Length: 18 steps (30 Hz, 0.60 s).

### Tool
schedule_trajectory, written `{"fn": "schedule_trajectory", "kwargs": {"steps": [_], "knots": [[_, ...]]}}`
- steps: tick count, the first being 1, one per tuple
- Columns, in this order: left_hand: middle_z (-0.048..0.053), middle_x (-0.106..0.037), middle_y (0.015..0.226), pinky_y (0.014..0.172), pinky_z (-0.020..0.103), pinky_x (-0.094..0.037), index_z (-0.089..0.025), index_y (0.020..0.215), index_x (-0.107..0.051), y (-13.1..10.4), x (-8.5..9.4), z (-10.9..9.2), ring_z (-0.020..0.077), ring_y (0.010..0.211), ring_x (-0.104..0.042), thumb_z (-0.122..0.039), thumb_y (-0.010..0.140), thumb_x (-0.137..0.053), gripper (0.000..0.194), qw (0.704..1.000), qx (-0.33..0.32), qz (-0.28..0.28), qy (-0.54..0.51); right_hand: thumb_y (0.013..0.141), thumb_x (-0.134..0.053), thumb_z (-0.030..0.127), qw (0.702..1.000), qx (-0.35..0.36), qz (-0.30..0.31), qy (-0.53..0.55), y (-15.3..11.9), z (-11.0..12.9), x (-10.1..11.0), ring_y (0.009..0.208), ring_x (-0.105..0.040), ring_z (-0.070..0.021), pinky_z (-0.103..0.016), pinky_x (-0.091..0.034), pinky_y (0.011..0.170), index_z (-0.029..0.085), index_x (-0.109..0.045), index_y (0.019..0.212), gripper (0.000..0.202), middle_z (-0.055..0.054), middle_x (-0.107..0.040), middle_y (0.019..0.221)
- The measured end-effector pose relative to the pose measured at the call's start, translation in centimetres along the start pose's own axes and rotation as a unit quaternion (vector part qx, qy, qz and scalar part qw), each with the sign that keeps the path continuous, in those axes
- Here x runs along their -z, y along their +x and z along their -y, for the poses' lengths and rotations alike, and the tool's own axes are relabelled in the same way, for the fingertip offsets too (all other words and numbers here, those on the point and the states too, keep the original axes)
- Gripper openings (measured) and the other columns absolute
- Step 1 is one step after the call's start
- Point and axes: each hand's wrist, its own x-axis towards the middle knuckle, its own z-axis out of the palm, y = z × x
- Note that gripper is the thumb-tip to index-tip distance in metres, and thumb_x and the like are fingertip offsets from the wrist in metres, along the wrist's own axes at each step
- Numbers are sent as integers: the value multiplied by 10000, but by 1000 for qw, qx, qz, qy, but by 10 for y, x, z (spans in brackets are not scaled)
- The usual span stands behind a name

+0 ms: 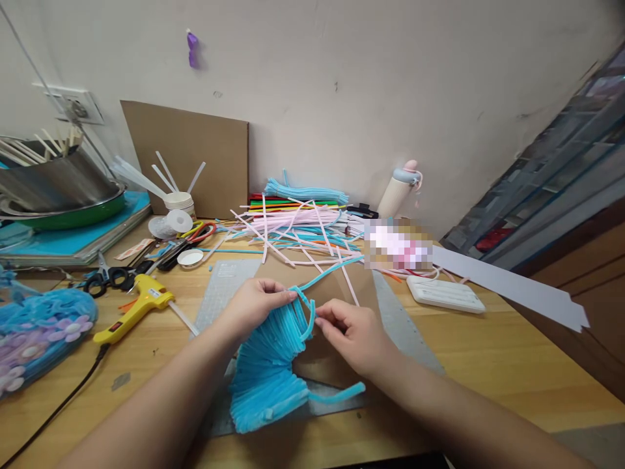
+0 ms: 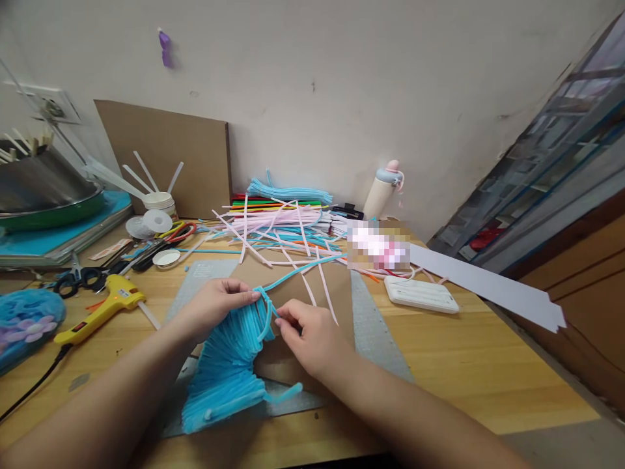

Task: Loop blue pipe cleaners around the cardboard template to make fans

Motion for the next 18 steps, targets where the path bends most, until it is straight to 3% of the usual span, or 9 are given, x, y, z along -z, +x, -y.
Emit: {"fn": "schedule_trajectory", "kwargs": {"steps": [4,10,14,18], "knots": [[8,-593,583,486,223,-352,-130,673,-614,0,1,-1,109,501,-494,-489,564,-678,381,1000,9,-8,-16,832,-434,213,995,77,-2,-70,-3,-5,-5,712,-561,-128,-232,-383,640,187,-591,840,159,-25,-628,771],[-6,-588,583,466,205,-358,-133,674,-606,-6,10,-15,94,493,-498,-438,579,-698,332,997,-4,-26,-74,799,-497,261,998,22,-19,-59,-3,2,-3,566,-525,-107,-226,-345,531,180,-577,705,147,-1,-601,630],[-20,-557,535,423,186,-339,-132,645,-582,-11,14,-23,80,454,-475,-396,588,-707,297,993,2,-24,-116,775,-538,347,993,-73,-17,93,-2,7,-7,455,-501,-86,-210,-342,439,181,-602,726,184,12,-581,566],[-21,-558,522,418,186,-343,-133,636,-567,-12,14,-24,81,445,-476,-375,601,-707,281,990,6,-17,-141,728,-574,444,931,-209,35,297,1,4,-15,288,-426,-62,-180,-254,293,160,-543,729,286,41,-535,472]]}}
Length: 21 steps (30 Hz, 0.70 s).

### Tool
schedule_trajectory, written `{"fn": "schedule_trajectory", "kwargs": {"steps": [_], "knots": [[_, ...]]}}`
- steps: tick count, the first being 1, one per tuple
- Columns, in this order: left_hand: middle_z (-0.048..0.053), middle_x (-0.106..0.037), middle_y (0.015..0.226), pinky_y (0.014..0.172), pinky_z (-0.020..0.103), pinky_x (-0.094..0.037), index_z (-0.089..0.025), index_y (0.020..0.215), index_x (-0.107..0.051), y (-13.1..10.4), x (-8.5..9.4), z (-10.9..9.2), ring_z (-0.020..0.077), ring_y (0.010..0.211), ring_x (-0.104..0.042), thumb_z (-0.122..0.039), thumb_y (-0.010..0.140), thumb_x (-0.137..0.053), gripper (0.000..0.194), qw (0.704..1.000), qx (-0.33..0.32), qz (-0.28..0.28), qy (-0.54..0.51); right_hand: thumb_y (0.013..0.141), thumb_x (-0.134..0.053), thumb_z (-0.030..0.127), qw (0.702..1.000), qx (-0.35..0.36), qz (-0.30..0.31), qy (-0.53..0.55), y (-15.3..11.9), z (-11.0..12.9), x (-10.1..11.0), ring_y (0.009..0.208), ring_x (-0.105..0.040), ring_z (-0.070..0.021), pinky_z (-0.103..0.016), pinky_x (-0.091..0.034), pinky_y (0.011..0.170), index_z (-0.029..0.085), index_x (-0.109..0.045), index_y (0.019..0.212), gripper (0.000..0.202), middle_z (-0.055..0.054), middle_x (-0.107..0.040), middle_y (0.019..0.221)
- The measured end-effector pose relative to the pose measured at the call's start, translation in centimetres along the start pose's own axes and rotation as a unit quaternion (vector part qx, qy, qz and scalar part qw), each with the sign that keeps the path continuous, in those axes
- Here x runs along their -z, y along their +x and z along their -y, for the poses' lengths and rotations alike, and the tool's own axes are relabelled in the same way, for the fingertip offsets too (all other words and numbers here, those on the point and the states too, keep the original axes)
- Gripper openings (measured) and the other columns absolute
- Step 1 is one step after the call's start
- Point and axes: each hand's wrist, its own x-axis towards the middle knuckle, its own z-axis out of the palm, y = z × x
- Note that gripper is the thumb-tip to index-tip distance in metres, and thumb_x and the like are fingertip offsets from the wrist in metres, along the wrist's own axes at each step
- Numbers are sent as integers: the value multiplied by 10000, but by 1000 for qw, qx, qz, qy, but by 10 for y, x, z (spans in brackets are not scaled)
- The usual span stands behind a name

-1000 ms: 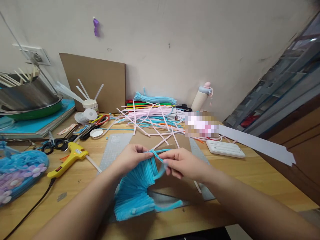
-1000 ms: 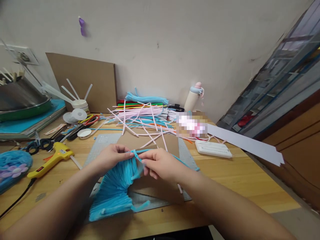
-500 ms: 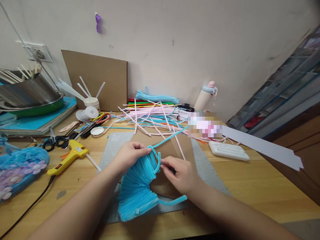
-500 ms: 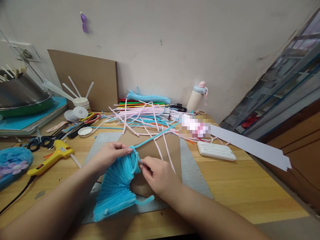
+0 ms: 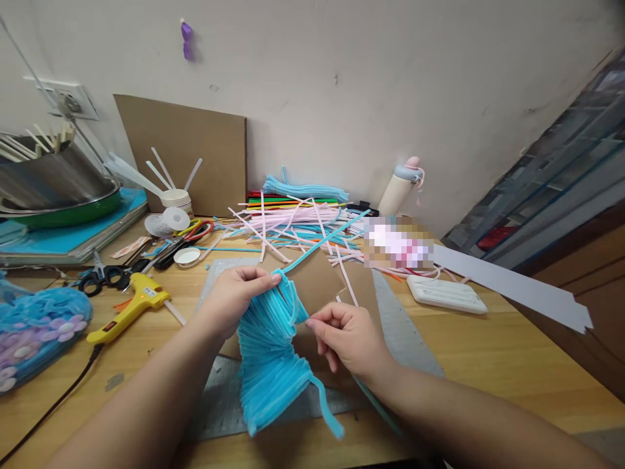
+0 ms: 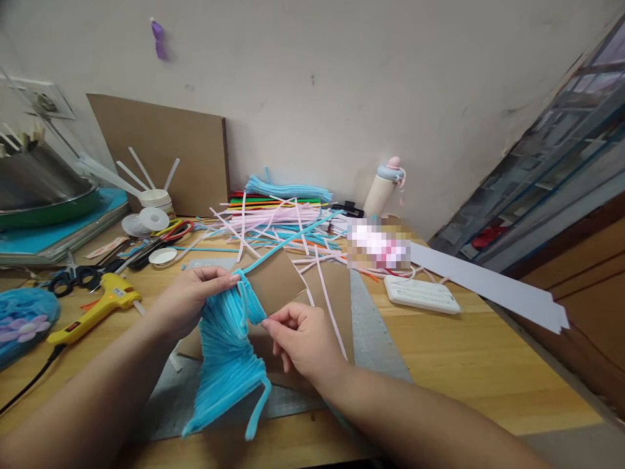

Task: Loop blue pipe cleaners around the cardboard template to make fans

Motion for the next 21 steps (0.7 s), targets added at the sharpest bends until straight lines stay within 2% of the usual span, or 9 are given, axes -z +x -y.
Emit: {"fn": "schedule_trajectory", "kwargs": {"steps": [2,5,7,9,12,16,18,21], "knots": [[-20,-563,525,429,188,-348,-133,638,-569,1,0,1,82,453,-481,-367,606,-706,273,1000,-2,1,-3,715,-590,442,997,-38,29,65,4,-2,0,265,-414,-54,-165,-224,274,152,-512,726,300,47,-529,452],[-19,-567,539,451,193,-353,-132,642,-574,3,0,4,83,470,-487,-366,608,-705,270,1000,3,5,-6,731,-577,429,986,-57,95,126,8,-3,1,252,-395,-36,-155,-179,267,141,-493,720,300,30,-564,485],[-15,-574,561,469,198,-357,-132,655,-582,5,1,7,85,488,-492,-381,609,-701,280,1000,6,13,2,746,-560,427,978,-59,145,141,10,-4,3,254,-392,-28,-155,-174,271,126,-503,656,320,12,-573,485],[-9,-580,587,482,202,-359,-132,679,-593,8,1,9,91,508,-497,-401,611,-694,296,1000,3,22,23,753,-552,422,974,-69,166,138,11,-6,4,252,-383,-26,-157,-178,275,114,-509,566,363,11,-545,432],[12,-602,643,515,210,-378,-127,731,-615,12,2,13,106,559,-520,-427,651,-653,312,998,-8,47,51,748,-560,408,976,-85,143,137,15,-10,7,244,-367,-26,-160,-175,274,110,-512,489,397,18,-501,370],[60,-648,915,703,257,-451,-149,969,-604,15,5,15,165,792,-589,-364,656,-653,383,993,-23,111,36,744,-561,413,977,-97,130,136,20,-17,11,237,-339,-29,-161,-186,276,120,-499,468,407,35,-446,315],[65,-635,1008,777,292,-457,-166,1054,-568,17,6,16,189,878,-588,-317,635,-671,457,986,-13,159,40,726,-582,417,979,-101,106,141,21,-19,13,240,-336,-32,-163,-188,272,134,-485,507,371,39,-476,340],[65,-644,1000,806,318,-460,-159,1064,-562,18,7,18,201,907,-590,-291,645,-660,450,976,-2,209,67,704,-607,417,979,-107,85,153,21,-20,16,236,-337,-37,-164,-173,259,153,-458,575,329,42,-529,394]]}}
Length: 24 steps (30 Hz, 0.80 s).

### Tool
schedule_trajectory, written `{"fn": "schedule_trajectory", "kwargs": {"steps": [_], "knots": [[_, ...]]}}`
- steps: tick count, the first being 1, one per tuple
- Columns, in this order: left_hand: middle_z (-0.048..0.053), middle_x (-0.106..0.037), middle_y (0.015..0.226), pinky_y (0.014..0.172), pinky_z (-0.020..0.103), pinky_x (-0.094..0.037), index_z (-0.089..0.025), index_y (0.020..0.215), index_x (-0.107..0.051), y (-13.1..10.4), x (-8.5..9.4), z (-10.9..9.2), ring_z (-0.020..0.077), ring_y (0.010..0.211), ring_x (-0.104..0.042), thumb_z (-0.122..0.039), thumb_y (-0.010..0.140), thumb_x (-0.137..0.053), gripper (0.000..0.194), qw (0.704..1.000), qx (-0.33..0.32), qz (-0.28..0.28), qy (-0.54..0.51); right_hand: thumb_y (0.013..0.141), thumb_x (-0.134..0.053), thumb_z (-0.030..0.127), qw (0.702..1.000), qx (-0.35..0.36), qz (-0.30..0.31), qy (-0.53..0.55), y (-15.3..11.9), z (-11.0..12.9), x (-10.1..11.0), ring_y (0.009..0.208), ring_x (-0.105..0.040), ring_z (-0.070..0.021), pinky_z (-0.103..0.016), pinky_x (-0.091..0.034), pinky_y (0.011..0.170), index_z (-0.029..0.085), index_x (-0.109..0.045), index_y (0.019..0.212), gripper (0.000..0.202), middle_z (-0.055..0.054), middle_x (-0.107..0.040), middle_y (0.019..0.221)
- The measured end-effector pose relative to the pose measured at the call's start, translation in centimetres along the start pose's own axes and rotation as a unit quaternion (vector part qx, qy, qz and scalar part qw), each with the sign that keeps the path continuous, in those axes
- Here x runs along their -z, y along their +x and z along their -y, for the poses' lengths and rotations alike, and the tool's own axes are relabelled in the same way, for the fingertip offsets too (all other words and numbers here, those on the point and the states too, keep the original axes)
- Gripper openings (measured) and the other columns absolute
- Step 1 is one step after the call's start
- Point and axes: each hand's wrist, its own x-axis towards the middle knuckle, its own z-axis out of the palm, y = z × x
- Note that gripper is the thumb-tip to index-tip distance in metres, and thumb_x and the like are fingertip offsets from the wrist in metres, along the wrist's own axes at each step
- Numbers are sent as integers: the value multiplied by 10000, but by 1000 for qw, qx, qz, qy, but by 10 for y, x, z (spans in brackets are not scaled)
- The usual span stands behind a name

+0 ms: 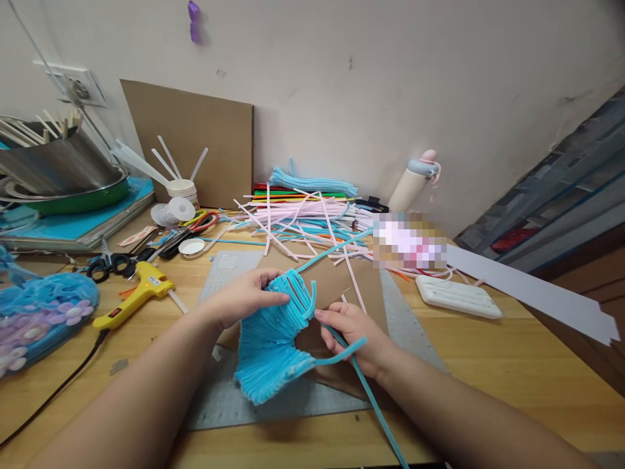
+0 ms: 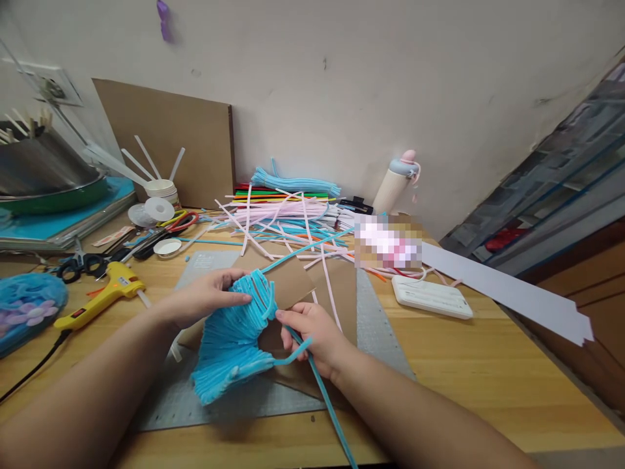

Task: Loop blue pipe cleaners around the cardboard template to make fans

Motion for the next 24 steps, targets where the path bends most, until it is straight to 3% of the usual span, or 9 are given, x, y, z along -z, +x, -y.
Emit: {"fn": "schedule_trajectory", "kwargs": {"steps": [8,19,24], "knots": [[69,-643,1008,831,330,-454,-148,1059,-563,-1,0,0,207,930,-585,-264,656,-651,429,1000,-19,15,20,721,-593,410,1000,0,12,-7,-2,1,-1,224,-326,-30,-156,-144,255,152,-452,597,319,48,-521,383],[64,-667,907,711,296,-472,-152,951,-610,-1,-6,-1,192,789,-612,-409,669,-629,382,998,1,-45,33,700,-607,439,999,16,-1,-33,-2,0,-6,243,-355,-37,-156,-207,254,145,-470,577,347,41,-526,389],[44,-668,775,616,259,-450,-148,852,-637,1,-8,1,159,667,-596,-462,679,-612,360,992,7,-113,53,728,-574,433,997,30,-1,-73,-4,0,-7,250,-363,-37,-160,-225,261,134,-496,534,365,33,-525,403]]}}
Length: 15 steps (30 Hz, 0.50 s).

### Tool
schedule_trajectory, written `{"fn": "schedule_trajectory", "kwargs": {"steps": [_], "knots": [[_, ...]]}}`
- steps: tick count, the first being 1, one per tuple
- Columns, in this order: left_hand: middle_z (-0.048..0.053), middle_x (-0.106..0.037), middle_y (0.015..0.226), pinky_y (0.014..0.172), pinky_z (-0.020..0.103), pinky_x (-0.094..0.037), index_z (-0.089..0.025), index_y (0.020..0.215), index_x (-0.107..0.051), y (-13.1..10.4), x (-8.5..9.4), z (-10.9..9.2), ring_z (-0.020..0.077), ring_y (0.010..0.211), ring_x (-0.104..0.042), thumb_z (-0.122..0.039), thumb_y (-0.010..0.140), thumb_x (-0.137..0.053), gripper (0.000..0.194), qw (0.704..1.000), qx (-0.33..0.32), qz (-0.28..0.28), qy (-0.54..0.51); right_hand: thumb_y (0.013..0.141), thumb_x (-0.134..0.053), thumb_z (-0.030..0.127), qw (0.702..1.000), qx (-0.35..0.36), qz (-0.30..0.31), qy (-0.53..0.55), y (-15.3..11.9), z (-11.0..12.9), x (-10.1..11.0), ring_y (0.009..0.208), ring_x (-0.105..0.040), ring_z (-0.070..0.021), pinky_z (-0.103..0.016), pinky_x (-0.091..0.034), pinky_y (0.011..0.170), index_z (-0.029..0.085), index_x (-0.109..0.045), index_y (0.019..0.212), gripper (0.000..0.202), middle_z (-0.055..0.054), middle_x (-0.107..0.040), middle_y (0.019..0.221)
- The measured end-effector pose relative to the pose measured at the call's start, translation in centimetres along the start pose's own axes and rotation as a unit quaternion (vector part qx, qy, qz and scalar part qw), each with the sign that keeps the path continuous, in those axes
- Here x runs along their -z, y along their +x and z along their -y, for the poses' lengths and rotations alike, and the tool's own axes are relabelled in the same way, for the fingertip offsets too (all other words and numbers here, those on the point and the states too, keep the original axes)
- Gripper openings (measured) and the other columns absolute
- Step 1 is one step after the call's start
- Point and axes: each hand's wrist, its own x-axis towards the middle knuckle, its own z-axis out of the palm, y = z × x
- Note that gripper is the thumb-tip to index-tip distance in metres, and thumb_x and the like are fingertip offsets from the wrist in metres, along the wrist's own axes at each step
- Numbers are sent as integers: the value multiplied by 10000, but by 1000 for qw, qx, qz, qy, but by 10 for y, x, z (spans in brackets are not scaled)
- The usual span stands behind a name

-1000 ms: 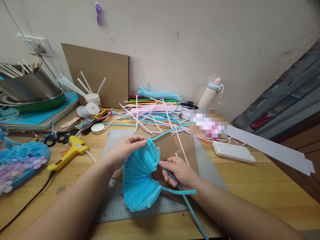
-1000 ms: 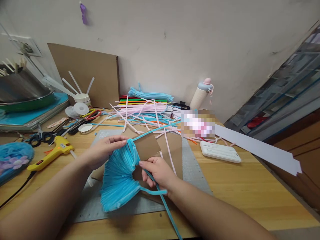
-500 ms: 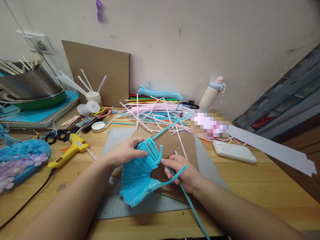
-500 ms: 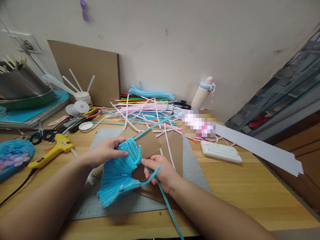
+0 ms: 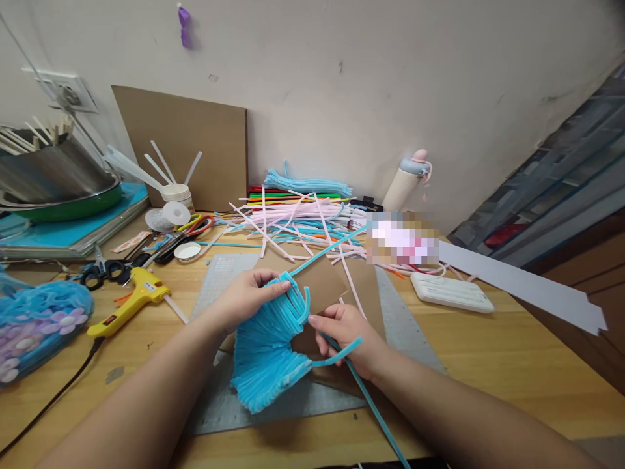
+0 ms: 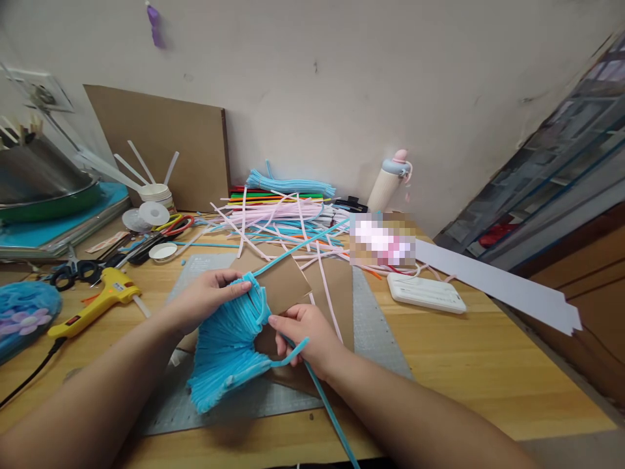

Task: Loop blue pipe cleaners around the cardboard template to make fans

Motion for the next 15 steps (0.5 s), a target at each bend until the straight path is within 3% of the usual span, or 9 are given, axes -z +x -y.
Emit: {"fn": "schedule_trajectory", "kwargs": {"steps": [10,15], "knots": [[3,-640,619,504,200,-401,-145,715,-645,1,2,0,97,517,-531,-380,653,-667,244,997,37,-14,-74,780,-523,409,995,27,52,-82,-3,3,1,294,-379,-31,-173,-229,318,130,-510,486,406,32,-481,407],[5,-637,615,501,193,-404,-135,694,-637,-1,4,-2,91,511,-531,-355,651,-678,229,993,43,17,-110,811,-483,393,986,-9,156,-63,-5,10,7,325,-373,-18,-171,-228,346,120,-604,813,298,35,-522,551]]}}
